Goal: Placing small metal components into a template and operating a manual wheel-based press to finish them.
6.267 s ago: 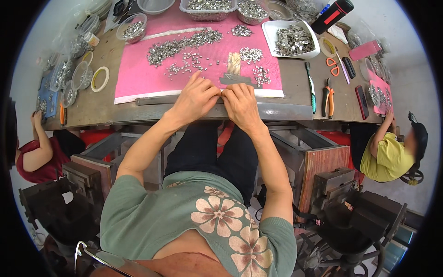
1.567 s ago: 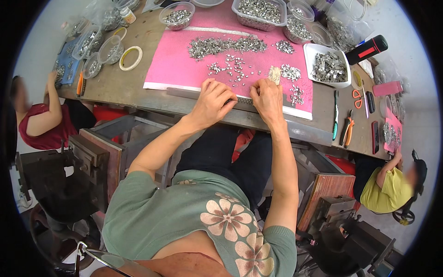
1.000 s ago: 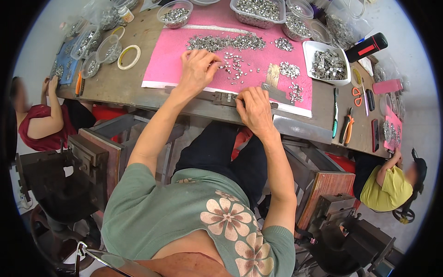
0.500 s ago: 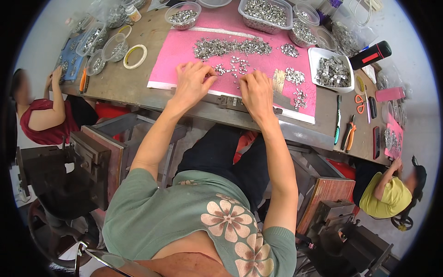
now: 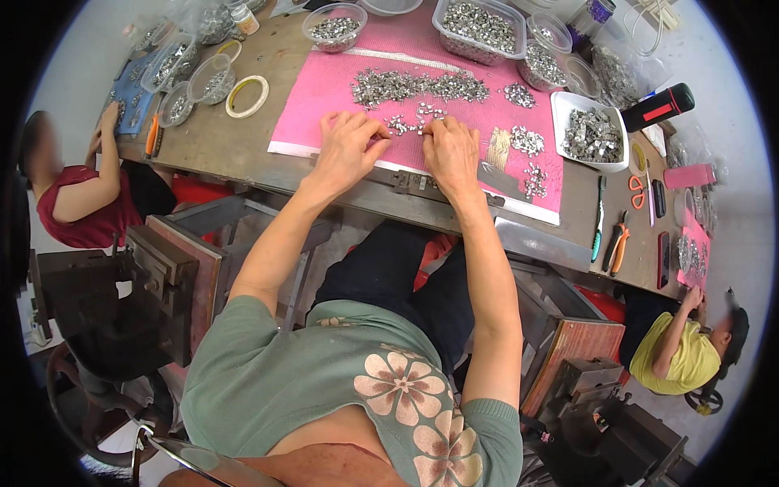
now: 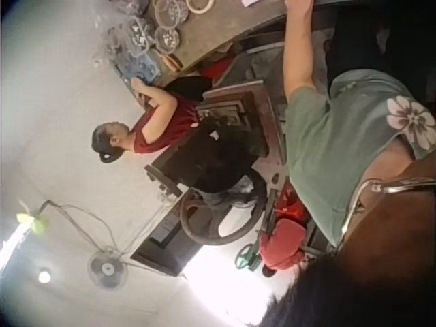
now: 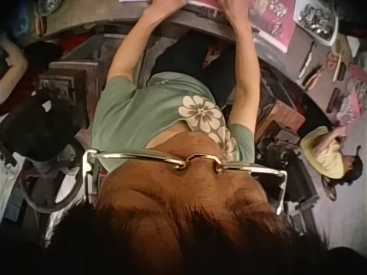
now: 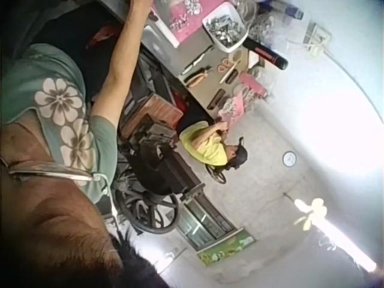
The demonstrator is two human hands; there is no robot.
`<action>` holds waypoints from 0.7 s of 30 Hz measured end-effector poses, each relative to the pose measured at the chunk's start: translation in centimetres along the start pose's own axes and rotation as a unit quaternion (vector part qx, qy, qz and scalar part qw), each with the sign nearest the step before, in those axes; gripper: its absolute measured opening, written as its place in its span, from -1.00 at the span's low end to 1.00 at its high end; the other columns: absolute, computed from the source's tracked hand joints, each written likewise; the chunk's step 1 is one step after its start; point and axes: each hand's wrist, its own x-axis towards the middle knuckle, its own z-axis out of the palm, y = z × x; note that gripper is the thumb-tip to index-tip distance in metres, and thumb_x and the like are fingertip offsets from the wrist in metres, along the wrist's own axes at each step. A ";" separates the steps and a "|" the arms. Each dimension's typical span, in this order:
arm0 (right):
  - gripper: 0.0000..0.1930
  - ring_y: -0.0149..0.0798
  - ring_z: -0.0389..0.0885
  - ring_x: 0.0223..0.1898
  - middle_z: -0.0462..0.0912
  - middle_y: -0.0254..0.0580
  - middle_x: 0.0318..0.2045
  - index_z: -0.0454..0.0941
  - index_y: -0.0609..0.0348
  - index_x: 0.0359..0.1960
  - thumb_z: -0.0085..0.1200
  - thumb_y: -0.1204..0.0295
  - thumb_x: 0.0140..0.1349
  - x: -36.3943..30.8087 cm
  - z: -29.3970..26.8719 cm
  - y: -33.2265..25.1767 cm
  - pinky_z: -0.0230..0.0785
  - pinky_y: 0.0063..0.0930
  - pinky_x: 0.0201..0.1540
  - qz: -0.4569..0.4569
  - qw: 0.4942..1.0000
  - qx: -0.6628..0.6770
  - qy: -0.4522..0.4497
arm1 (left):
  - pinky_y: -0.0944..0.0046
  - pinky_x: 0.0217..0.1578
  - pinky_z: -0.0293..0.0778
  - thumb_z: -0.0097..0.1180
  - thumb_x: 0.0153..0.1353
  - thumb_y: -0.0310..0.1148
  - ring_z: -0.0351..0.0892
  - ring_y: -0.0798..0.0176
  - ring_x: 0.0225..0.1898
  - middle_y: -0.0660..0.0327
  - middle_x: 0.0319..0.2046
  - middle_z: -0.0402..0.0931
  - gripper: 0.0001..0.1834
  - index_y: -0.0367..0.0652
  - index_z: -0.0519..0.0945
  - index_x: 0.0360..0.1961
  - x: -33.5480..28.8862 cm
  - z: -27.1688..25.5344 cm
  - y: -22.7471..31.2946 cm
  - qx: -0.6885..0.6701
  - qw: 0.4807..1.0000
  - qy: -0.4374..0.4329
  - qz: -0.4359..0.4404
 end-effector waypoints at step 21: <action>-0.92 -0.07 0.58 -0.27 0.58 -0.14 -0.34 0.57 0.21 -0.31 0.19 0.52 0.20 -1.7 -2.5 0.3 0.25 -0.21 -0.11 -0.011 0.991 0.135 -0.001 | -0.15 0.18 0.14 0.29 0.21 -0.31 0.48 0.16 -0.14 0.30 -0.35 0.53 -0.92 -0.01 0.70 -0.30 -0.3 0.0 0.0 0.018 1.000 -0.013 0.011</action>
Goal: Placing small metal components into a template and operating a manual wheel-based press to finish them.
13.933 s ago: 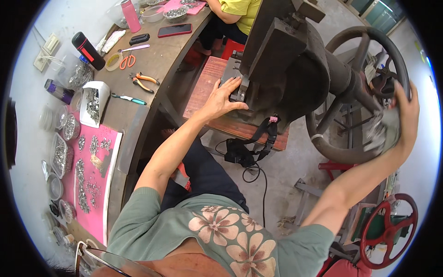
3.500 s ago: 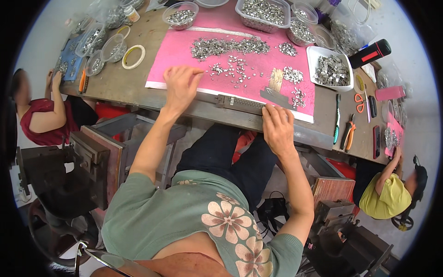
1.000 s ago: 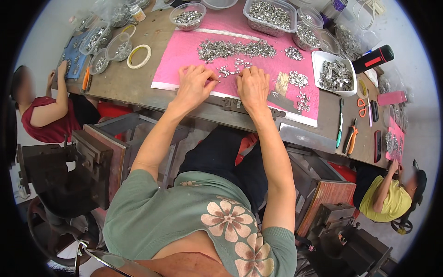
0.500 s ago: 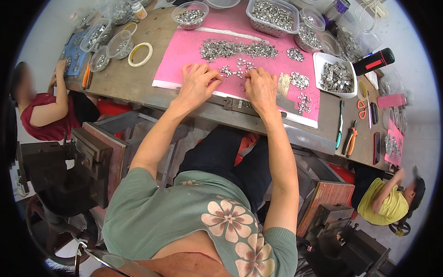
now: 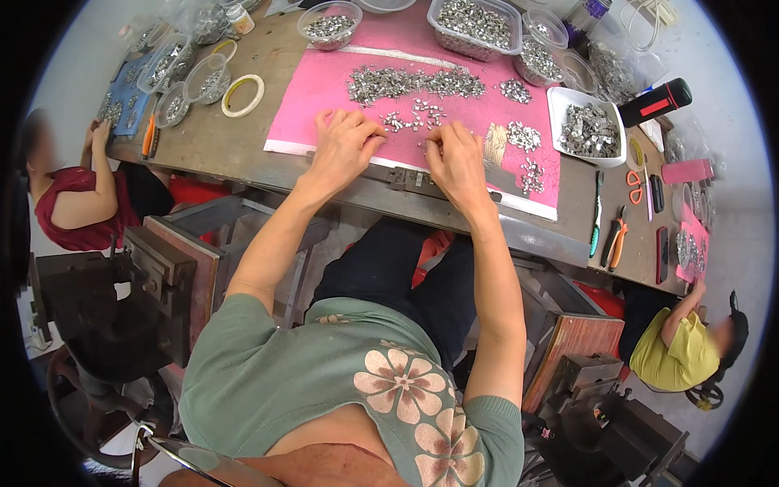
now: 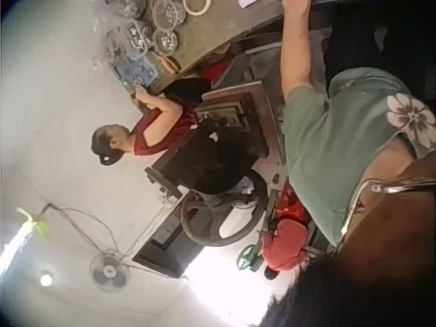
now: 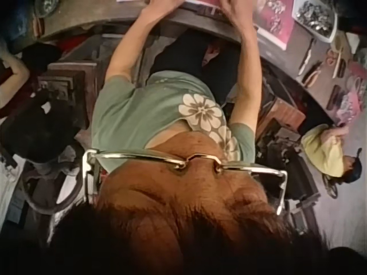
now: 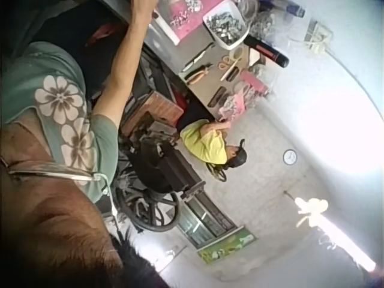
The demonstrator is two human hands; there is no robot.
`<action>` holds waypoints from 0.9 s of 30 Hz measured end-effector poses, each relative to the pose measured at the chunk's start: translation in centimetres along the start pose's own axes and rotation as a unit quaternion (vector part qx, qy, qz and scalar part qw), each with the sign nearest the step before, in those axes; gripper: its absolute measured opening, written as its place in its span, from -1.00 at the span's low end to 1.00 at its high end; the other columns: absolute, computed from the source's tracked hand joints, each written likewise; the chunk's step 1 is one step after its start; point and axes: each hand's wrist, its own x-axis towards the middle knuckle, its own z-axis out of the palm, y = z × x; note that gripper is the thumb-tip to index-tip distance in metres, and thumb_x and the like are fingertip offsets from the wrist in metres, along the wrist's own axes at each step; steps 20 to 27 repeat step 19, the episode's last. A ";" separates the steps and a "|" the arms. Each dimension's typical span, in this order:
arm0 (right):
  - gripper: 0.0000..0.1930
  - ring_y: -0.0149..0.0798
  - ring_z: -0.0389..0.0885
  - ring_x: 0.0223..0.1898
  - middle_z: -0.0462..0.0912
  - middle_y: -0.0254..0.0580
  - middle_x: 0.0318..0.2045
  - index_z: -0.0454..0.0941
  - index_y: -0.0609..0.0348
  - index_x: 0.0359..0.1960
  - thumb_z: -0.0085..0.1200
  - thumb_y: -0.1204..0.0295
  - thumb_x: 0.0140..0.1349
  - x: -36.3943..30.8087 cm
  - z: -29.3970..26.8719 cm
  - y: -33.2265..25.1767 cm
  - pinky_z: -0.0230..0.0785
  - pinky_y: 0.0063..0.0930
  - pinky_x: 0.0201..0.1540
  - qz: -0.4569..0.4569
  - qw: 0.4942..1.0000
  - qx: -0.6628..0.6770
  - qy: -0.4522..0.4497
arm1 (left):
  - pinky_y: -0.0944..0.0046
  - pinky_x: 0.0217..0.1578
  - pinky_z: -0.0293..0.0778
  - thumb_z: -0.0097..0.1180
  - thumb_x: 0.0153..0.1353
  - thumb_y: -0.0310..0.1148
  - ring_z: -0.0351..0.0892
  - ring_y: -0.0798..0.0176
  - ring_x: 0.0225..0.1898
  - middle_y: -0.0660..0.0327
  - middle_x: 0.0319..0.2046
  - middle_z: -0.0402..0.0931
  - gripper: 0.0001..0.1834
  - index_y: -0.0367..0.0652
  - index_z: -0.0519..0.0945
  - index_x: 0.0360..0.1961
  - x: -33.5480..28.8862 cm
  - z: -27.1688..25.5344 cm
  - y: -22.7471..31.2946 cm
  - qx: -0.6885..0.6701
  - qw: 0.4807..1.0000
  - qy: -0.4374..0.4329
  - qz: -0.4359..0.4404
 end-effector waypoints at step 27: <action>-0.85 -0.09 0.56 -0.22 0.59 -0.18 -0.29 0.59 0.18 -0.27 0.22 0.62 0.11 -5.0 -2.5 -0.5 0.32 -0.23 -0.11 -0.112 0.993 -0.026 -0.008 | -0.13 0.16 0.16 0.29 0.12 -0.37 0.47 0.14 -0.14 0.27 -0.35 0.47 -0.95 -0.04 0.68 -0.38 0.2 0.0 -0.3 -0.022 0.999 -0.028 0.016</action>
